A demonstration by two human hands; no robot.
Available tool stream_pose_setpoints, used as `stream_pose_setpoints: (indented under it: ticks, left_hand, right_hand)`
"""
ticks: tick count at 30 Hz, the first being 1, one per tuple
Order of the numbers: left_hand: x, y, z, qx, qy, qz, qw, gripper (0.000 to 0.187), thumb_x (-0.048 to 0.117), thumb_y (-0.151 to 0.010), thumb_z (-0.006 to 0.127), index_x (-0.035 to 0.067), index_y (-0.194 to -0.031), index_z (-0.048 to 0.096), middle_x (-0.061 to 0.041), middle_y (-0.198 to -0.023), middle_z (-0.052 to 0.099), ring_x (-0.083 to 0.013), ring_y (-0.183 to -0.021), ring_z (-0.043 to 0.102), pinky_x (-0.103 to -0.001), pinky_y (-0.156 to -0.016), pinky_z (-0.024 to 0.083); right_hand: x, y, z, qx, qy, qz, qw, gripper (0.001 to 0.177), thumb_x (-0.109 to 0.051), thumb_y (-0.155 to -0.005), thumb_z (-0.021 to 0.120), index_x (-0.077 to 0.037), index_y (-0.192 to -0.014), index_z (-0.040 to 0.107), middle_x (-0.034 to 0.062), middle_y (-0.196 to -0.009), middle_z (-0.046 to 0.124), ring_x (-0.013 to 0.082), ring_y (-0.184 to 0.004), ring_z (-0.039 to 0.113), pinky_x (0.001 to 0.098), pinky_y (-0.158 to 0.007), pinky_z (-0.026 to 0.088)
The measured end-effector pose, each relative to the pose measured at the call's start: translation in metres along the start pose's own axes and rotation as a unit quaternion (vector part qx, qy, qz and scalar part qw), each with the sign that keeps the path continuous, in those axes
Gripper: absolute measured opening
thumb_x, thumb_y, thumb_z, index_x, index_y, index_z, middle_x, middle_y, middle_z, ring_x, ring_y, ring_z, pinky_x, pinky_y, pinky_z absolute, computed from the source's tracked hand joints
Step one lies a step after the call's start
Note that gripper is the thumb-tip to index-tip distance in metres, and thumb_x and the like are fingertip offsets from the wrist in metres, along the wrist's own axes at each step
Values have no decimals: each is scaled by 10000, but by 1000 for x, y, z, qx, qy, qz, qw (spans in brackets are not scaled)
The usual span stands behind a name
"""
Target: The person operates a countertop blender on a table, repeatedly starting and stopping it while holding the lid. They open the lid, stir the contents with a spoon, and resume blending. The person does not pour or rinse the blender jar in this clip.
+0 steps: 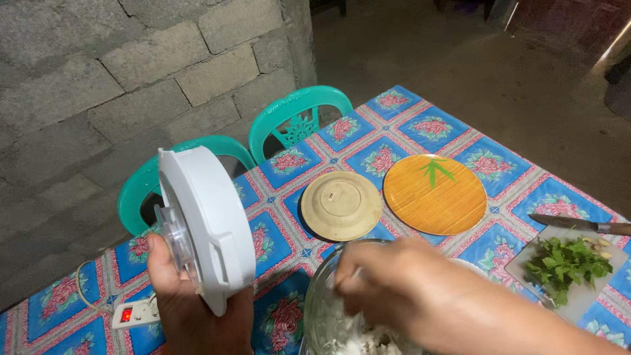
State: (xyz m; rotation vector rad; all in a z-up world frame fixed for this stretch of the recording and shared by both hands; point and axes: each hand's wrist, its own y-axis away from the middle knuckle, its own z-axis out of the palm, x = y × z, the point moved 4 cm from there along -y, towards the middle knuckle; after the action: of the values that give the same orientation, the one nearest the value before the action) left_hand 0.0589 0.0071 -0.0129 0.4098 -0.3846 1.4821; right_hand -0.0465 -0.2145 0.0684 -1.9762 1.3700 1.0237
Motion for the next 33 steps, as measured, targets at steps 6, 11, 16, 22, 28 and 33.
stream_pose_setpoints:
  ticks: [6,11,16,22,28,33]
  left_hand:
    - [5,21,19,-124,-532,226,806,648,382,-1013,575,61,-1502,296,-123,-1302,570,-244,-1169,628,-432,-974,550]
    - [-1,12,34,-48,-204,102,972,561,467,-993,568,80,-1395,514,-78,-1239,666,-247,-1121,682,-444,-965,552]
    - [-6,11,44,-12,-10,-4,1000,488,445,-964,590,132,-1336,619,-32,-1270,699,-215,-1120,698,-445,-964,565]
    - [-7,29,46,53,-46,-14,997,478,464,-939,624,148,-1296,656,-4,-1228,733,-195,-1086,704,-403,-936,563]
    - [-6,51,55,64,-58,3,996,493,475,-902,624,151,-1272,667,-2,-1212,743,-205,-1068,716,-412,-909,577]
    - [-12,75,61,72,-72,2,995,498,494,-893,623,173,-1272,666,4,-1217,742,-209,-1072,708,-411,-915,563]
  right_hand:
    - [11,0,2,10,45,0,999,140,-219,-984,607,-96,-986,672,69,-768,756,228,-718,722,351,-612,565]
    - [42,29,-22,111,-13,59,992,186,-260,-1003,603,-105,-945,687,26,-762,770,195,-709,694,346,-578,603]
    - [25,14,11,37,69,-53,996,172,-219,-988,601,-55,-954,642,123,-765,720,320,-747,714,432,-673,529]
    - [-6,-6,6,19,99,-54,993,177,-225,-969,591,-54,-971,637,148,-780,718,323,-757,707,435,-679,535]
    - [-10,5,-20,87,-1,35,996,201,-237,-960,567,-58,-982,657,102,-753,754,250,-694,682,415,-632,538]
    - [9,-9,7,-11,123,-59,991,165,-186,-938,601,-33,-938,665,63,-774,756,152,-689,729,335,-617,551]
